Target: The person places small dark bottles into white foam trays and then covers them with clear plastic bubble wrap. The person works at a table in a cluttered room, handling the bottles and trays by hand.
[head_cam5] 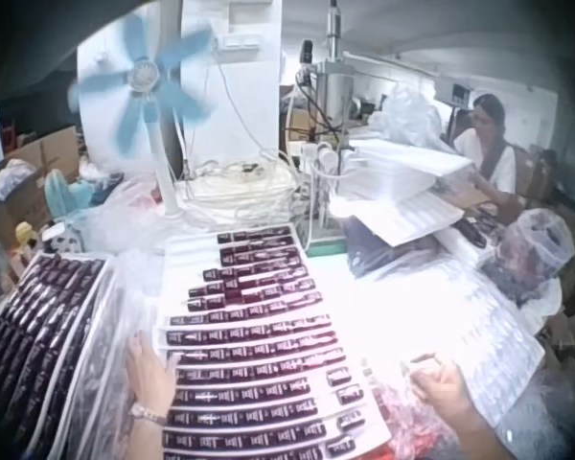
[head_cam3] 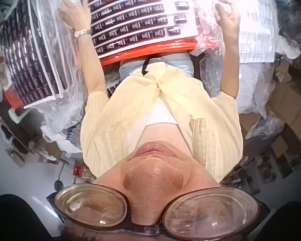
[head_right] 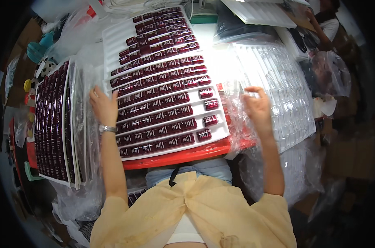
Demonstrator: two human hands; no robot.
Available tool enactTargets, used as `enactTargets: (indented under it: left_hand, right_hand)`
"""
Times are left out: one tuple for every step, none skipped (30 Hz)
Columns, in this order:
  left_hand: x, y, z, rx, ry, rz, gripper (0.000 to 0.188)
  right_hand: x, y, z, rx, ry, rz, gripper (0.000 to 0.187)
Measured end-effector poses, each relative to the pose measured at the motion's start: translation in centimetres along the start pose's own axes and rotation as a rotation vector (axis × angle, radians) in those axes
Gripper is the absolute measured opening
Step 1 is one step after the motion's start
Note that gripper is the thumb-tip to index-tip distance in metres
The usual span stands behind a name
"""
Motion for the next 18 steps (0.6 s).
enactTargets:
  left_hand:
    - [-3.6, 0.1, -1.4, 0.135, -0.164, 0.009, 0.037]
    - [-7.0, -0.2, -2.3, 0.273, -0.325, 0.013, 0.037]
    - [-10.1, -1.0, -3.1, 0.357, -0.575, 0.194, 0.033]
    - [-12.7, -2.6, -2.2, 0.478, -0.695, 0.297, 0.026]
    - [-14.9, -4.0, -1.2, 0.529, -0.617, 0.341, 0.025]
    - [-16.4, -4.6, -0.6, 0.583, -0.541, 0.388, 0.025]
    - [-16.5, -4.8, -0.5, 0.559, -0.565, 0.409, 0.025]
    - [-16.3, -4.9, -0.6, 0.534, -0.590, 0.429, 0.026]
    - [-16.1, -5.0, -0.7, 0.519, -0.619, 0.458, 0.026]
    - [-16.1, -4.9, -0.8, 0.500, -0.643, 0.528, 0.028]
    - [-16.0, -5.2, -0.8, 0.566, -0.649, 0.486, 0.028]
    - [-16.0, -5.2, -1.2, 0.628, -0.655, 0.444, 0.028]
    - [-16.1, -5.1, -1.3, 0.621, -0.702, 0.416, 0.027]
    - [-16.1, -5.1, -1.4, 0.614, -0.749, 0.387, 0.027]
    - [-16.1, -5.1, -1.5, 0.604, -0.795, 0.352, 0.027]
    - [-16.1, -5.3, -1.5, 0.644, -0.961, 0.281, 0.026]
    - [-15.9, -5.5, -1.7, 0.682, -1.128, 0.207, 0.026]
    - [-16.1, -5.7, -1.8, 0.725, -1.304, 0.132, 0.026]
  right_hand:
    - [-1.6, -0.1, 1.3, 0.008, -0.048, 0.053, 0.017]
    - [-2.1, 0.1, 3.2, 0.014, 0.016, 0.098, 0.015]
    - [-2.3, 0.5, 5.1, 0.038, 0.083, 0.138, 0.013]
    - [-2.7, 1.0, 6.1, 0.069, 0.131, 0.146, 0.012]
    - [-3.2, 1.6, 6.8, 0.100, 0.179, 0.152, 0.012]
    - [-3.5, 2.0, 7.3, 0.126, 0.229, 0.161, 0.012]
    - [-3.2, 1.9, 7.7, 0.114, 0.200, 0.137, 0.014]
    - [-3.0, 2.1, 8.1, 0.143, 0.193, 0.096, 0.015]
    - [-3.1, 2.1, 8.2, 0.161, 0.188, 0.063, 0.016]
    - [-3.1, 2.0, 8.4, 0.180, 0.183, 0.030, 0.017]
    - [-3.0, 2.0, 8.7, 0.199, 0.208, 0.056, 0.014]
    - [-3.1, 2.2, 8.9, 0.172, 0.234, 0.064, 0.012]
    - [-3.2, 2.3, 9.2, 0.145, 0.260, 0.071, 0.011]
    - [-3.4, 2.4, 9.4, 0.118, 0.286, 0.077, 0.010]
    - [-3.5, 2.5, 9.4, 0.130, 0.298, 0.078, 0.012]
    - [-3.3, 2.6, 9.5, 0.127, 0.245, 0.033, 0.012]
    - [-3.2, 2.5, 9.8, 0.122, 0.192, -0.013, 0.012]
    - [-3.1, 2.4, 9.8, 0.107, 0.132, -0.054, 0.012]
Point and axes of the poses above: each hand's wrist, its own y-axis towards the middle knuckle, its own z-axis out of the palm, x = y × z, the point moved 4 cm from there along y, towards the middle knuckle, and after that the axes turned 9 degrees about -y, right-handed, at the moved point
